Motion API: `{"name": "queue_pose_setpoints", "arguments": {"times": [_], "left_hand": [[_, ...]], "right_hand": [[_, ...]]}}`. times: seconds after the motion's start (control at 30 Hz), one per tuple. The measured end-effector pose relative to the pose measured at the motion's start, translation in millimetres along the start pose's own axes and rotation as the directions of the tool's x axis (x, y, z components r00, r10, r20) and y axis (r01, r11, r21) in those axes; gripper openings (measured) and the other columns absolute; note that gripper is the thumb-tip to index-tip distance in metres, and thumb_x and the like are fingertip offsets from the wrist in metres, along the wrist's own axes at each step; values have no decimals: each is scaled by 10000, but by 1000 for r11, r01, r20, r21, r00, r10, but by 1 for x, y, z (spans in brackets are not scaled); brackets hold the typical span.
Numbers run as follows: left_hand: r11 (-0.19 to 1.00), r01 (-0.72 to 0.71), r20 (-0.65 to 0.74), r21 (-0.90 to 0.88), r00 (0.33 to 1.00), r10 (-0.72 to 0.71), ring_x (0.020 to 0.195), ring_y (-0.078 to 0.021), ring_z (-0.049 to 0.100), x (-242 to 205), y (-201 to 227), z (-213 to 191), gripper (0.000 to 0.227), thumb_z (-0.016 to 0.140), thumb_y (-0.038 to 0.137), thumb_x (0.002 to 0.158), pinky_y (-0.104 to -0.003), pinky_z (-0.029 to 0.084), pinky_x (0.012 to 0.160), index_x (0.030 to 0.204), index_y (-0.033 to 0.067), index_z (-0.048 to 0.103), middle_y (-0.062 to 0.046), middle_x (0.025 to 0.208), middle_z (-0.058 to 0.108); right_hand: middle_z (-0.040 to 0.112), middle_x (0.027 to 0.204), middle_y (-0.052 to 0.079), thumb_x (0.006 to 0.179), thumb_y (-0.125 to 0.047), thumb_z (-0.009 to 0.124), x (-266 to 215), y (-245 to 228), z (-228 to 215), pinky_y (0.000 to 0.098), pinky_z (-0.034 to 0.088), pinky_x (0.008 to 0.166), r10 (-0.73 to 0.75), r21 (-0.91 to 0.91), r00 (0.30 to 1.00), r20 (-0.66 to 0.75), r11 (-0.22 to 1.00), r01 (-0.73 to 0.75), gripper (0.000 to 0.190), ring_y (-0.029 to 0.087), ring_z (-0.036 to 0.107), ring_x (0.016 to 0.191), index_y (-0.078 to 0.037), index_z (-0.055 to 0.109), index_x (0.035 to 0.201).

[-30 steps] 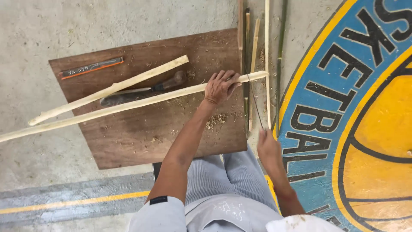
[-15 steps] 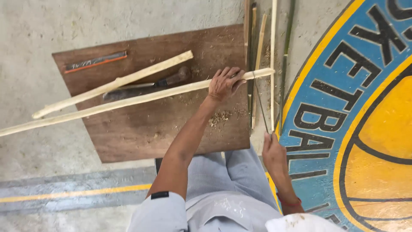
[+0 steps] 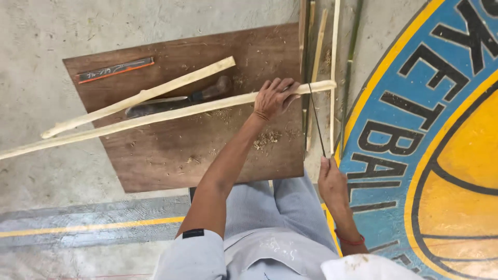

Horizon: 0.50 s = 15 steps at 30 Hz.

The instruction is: The person is using a machete and a hand saw to shape and smooth bamboo sticks on a wooden board.

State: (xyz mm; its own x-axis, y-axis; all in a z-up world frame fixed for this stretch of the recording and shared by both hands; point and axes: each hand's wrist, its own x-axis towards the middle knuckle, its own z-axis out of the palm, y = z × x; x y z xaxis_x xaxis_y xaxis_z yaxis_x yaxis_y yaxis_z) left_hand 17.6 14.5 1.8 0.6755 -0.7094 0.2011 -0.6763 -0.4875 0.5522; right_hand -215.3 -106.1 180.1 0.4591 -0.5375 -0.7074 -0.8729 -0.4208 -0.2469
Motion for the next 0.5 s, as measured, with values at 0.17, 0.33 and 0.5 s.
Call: {"name": "queue_pose_setpoints", "arguments": {"times": [0.17,0.33,0.5], "left_hand": [[999,2,46,50,999,-4,983,-166,606,12,-12,21,356,586,447,1040,-358,514,829,1263,190,690,12,1186,642],[993,-82,-46,86,995,87,998,-169,597,14,-11,24,380,566,448,1053,-351,512,834,1295,177,676,20,1222,646],[996,-25,-15,89,1000,27,1021,-152,589,10,-5,16,376,576,471,1017,-362,514,868,1274,214,671,44,1234,625]], "right_hand": [[668,991,358,1087,-440,373,124,-51,11,607,503,794,-222,40,969,-112,973,228,510,567,626,981,2,608,1184],[678,953,347,1107,-461,342,100,-49,5,603,508,798,-175,63,978,-115,981,183,550,552,647,967,8,612,1206],[701,1029,357,1086,-478,350,-5,-16,-21,618,489,894,42,-6,999,21,999,-42,546,557,641,1074,-12,625,1162]]}}
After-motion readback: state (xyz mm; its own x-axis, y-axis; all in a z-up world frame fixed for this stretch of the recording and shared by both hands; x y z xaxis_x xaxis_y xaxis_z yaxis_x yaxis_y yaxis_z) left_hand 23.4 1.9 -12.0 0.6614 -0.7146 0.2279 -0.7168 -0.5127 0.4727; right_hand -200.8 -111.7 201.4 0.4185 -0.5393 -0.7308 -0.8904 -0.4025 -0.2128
